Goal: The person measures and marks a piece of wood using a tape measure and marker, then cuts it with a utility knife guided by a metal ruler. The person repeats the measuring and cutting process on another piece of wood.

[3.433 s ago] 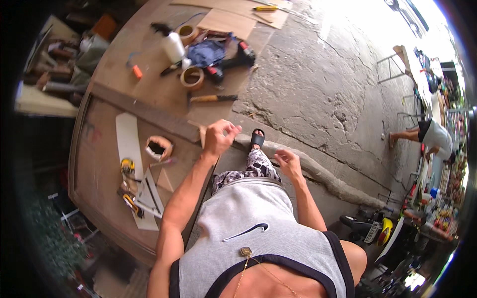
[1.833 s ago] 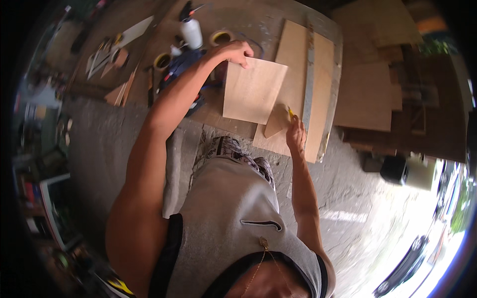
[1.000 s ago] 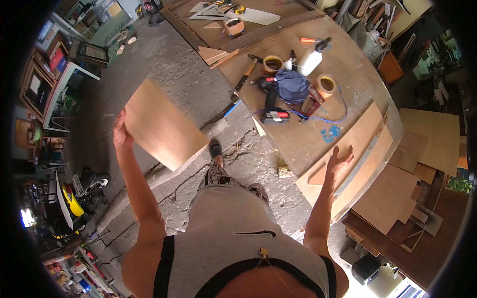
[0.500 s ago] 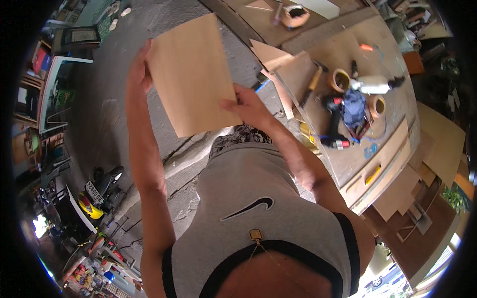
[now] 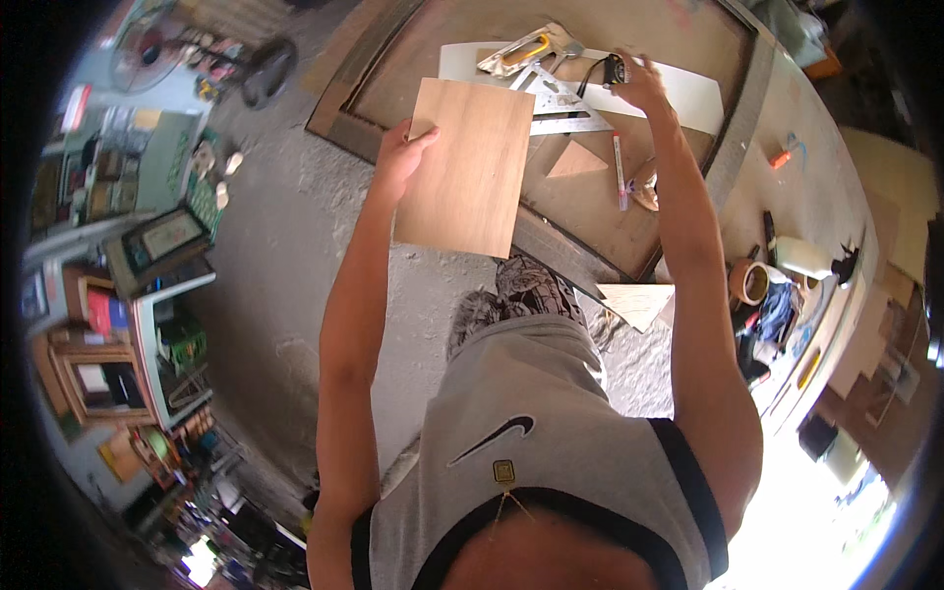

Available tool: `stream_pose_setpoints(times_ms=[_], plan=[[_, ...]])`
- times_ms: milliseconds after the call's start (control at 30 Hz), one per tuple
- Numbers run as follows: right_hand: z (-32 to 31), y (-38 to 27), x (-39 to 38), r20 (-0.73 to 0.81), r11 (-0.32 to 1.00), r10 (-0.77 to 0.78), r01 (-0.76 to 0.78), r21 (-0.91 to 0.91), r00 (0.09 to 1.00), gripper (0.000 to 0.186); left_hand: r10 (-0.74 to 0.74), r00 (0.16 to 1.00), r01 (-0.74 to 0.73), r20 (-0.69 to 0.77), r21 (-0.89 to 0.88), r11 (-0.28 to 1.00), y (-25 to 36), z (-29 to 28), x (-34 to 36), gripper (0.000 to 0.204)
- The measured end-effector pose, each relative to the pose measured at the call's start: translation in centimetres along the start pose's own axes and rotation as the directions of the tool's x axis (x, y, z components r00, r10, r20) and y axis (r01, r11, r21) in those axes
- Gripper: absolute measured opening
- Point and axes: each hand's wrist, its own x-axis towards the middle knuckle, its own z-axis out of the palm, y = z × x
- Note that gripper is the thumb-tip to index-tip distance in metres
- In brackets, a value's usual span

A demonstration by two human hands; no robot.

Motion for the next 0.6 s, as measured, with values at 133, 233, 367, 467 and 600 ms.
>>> stream_pose_setpoints(times_ms=[133, 233, 367, 467, 600], plan=[[1.4, 1.5, 2.1, 0.216, 0.995, 0.046, -0.065, 0.077, 0.975, 0.074, -0.040, 0.992, 0.005, 0.121, 0.279, 0.960, -1.0, 0.2, 6.5, 0.046], [-0.8, -0.1, 1.7, -0.048, 1.000, 0.016, -0.015, 0.027, 0.999, 0.075, 0.136, 0.980, -0.194, 0.142, 0.591, 0.783, -4.1, -1.8, 9.3, 0.063], [-10.0, -7.3, -3.8, -0.481, 0.994, -0.023, -0.031, -0.104, 0.877, 0.062, 0.086, 0.969, -0.165, 0.233, 0.348, 0.923, 3.9, 0.6, 6.3, 0.090], [-13.0, -17.0, -7.8, -0.290, 0.959, -0.250, 0.194, -0.208, 0.924, 0.052, 0.128, 0.747, 0.006, 0.652, -0.199, 0.980, 9.5, 0.7, 3.7, 0.098], [-10.4, -29.4, -12.7, -0.034, 0.882, -0.471, 0.469, -0.052, 0.881, 0.061, 0.093, 0.543, 0.280, 0.834, -0.284, 0.917, 10.0, -2.0, 2.6, 0.079]])
